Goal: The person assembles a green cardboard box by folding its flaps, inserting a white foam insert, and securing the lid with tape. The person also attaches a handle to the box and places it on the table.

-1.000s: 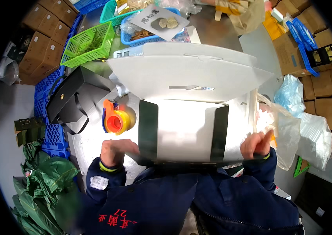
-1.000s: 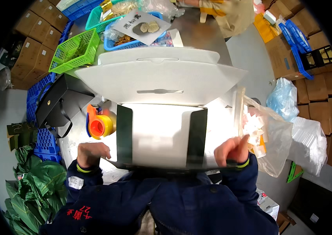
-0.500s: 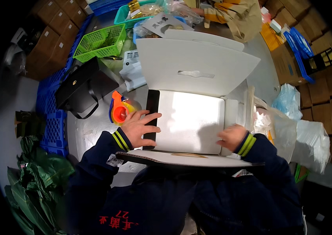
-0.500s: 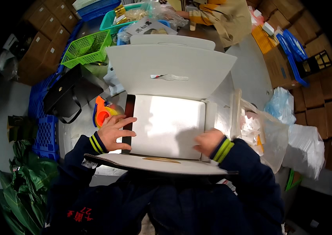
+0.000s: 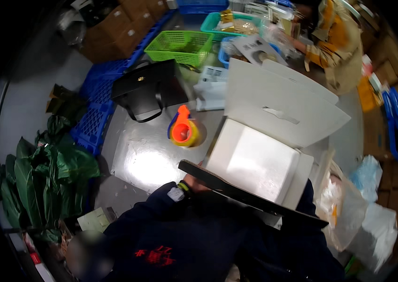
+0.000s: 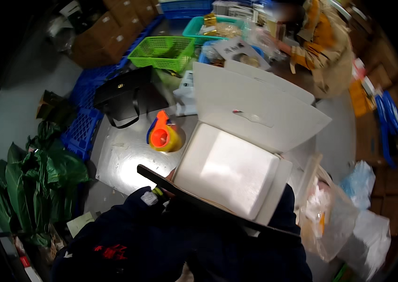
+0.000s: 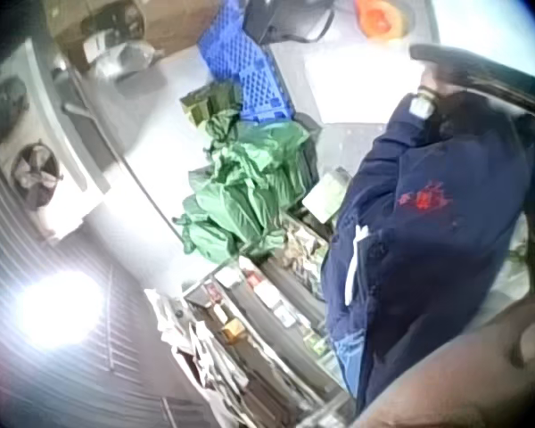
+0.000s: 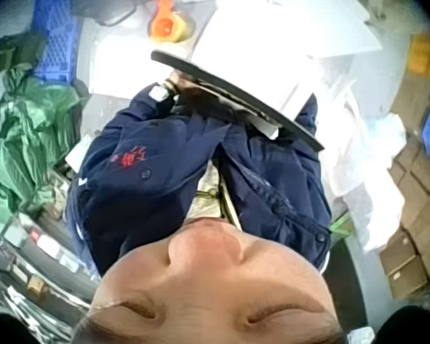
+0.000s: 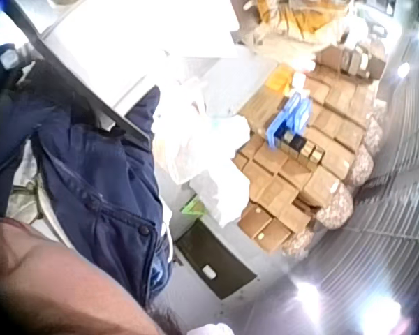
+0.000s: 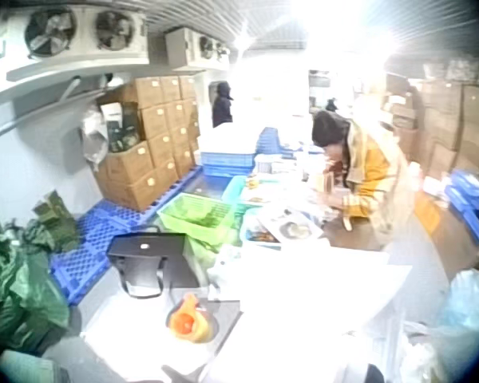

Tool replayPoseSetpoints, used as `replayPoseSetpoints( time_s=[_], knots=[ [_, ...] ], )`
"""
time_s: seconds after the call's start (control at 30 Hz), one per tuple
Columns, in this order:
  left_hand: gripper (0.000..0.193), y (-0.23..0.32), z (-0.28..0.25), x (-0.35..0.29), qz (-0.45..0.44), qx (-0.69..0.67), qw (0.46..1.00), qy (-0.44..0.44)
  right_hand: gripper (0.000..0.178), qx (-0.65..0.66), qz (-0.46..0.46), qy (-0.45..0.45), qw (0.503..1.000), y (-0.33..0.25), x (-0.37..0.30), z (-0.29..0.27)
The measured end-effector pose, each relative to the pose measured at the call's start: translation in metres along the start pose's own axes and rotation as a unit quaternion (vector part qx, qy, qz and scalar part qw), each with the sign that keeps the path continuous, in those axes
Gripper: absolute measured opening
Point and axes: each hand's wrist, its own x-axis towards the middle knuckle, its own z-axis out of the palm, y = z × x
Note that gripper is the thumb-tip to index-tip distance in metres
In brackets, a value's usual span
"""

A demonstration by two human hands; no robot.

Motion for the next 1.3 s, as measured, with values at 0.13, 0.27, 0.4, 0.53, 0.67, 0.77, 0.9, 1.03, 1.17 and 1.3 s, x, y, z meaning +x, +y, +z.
replayPoseSetpoints(
  time_s=[0.13, 0.27, 0.4, 0.53, 0.67, 0.77, 0.9, 1.03, 1.17, 1.3],
  knots=[
    [0.105, -0.041, -0.012, 0.030, 0.083, 0.185, 0.978, 0.057, 0.043, -0.187, -0.006, 0.079, 0.979, -0.041, 0.015, 0.000],
    [0.087, 0.045, 0.015, 0.018, 0.106, 0.216, 0.967, 0.081, 0.043, -0.337, -0.013, 0.083, 0.938, -0.124, 0.000, 0.012],
    [0.054, 0.032, 0.023, 0.021, 0.103, 0.096, 0.989, 0.044, 0.044, -0.489, -0.038, 0.044, 0.871, -0.235, -0.019, 0.069],
    [0.048, 0.076, 0.043, 0.002, -0.005, -0.065, 0.998, -0.025, 0.044, -0.609, -0.059, 0.013, 0.791, -0.326, -0.045, 0.135],
    [0.068, 0.113, 0.048, -0.019, -0.141, -0.111, 0.979, -0.097, 0.037, -0.393, 0.096, -0.068, 0.912, -0.370, -0.043, 0.105],
    [0.070, 0.127, 0.030, -0.030, -0.119, -0.130, 0.975, -0.133, 0.033, -0.390, 0.227, 0.006, 0.892, -0.395, -0.046, 0.094],
    [0.062, 0.131, 0.014, -0.030, -0.109, -0.114, 0.982, -0.103, 0.032, -0.726, 0.145, -0.090, 0.667, -0.421, -0.044, 0.149],
    [0.059, 0.185, 0.012, -0.041, -0.223, -0.214, 0.944, -0.115, 0.032, -0.865, 0.033, -0.233, 0.442, -0.441, -0.029, 0.153],
    [0.064, 0.185, -0.002, -0.023, -0.227, -0.246, 0.938, -0.090, 0.029, -0.775, -0.115, -0.153, 0.603, -0.428, -0.022, 0.170],
    [0.065, 0.191, 0.002, -0.006, -0.222, -0.275, 0.930, -0.104, 0.049, -0.548, 0.052, 0.089, 0.830, -0.423, -0.023, 0.183]
  ],
)
